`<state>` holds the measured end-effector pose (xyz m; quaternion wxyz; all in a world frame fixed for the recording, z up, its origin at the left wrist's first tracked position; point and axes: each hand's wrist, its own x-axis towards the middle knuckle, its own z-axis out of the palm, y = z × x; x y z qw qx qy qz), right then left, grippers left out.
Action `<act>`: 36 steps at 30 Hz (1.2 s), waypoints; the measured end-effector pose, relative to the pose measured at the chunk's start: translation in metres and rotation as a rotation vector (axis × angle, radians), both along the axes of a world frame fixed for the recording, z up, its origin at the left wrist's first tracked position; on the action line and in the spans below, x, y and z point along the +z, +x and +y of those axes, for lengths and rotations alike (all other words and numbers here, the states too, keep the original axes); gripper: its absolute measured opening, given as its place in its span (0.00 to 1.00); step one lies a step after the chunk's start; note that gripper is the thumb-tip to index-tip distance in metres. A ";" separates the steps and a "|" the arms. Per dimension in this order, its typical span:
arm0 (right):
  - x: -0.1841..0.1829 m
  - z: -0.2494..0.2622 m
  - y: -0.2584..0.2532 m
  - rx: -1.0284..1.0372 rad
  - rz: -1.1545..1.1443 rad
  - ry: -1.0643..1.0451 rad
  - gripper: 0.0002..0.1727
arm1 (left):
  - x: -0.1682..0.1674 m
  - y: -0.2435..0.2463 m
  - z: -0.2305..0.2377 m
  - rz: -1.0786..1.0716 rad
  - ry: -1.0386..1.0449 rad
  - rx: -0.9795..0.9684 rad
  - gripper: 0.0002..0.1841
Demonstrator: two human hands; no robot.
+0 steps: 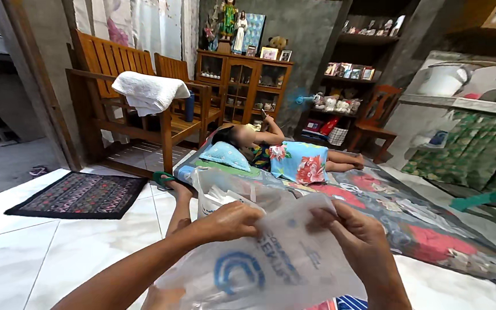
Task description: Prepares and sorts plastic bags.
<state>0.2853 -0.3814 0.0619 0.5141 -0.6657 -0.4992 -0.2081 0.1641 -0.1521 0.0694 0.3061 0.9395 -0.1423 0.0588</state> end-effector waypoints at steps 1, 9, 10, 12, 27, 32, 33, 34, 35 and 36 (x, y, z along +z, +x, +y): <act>-0.002 -0.004 0.002 0.023 0.060 0.014 0.10 | -0.007 -0.004 0.009 0.041 0.050 0.009 0.12; -0.023 -0.051 0.022 0.126 0.473 0.179 0.17 | -0.031 -0.067 0.094 0.130 0.033 0.185 0.12; -0.028 -0.053 0.022 0.105 0.516 0.189 0.17 | -0.032 -0.075 0.099 0.139 0.013 0.209 0.12; -0.041 -0.056 0.019 0.055 0.604 0.223 0.17 | -0.034 -0.089 0.108 0.176 -0.030 0.275 0.12; -0.205 -0.078 0.014 -0.094 1.045 0.182 0.14 | -0.192 -0.098 0.061 0.172 -1.519 0.536 0.10; -0.243 -0.099 0.014 -0.602 0.654 -0.337 0.32 | -0.245 -0.072 0.062 0.175 -1.039 1.008 0.25; -0.247 -0.101 0.012 -0.659 0.507 -0.435 0.41 | -0.247 -0.072 0.061 0.140 -0.863 1.029 0.33; -0.251 -0.099 0.007 -0.715 0.371 -0.480 0.43 | -0.244 -0.072 0.054 0.088 -0.694 1.018 0.38; -0.253 -0.094 -0.001 -0.740 0.268 -0.484 0.41 | -0.231 -0.069 0.040 0.037 -0.569 0.980 0.39; -0.256 -0.087 -0.012 -0.718 0.207 -0.479 0.38 | -0.219 -0.064 0.020 -0.009 -0.459 0.920 0.37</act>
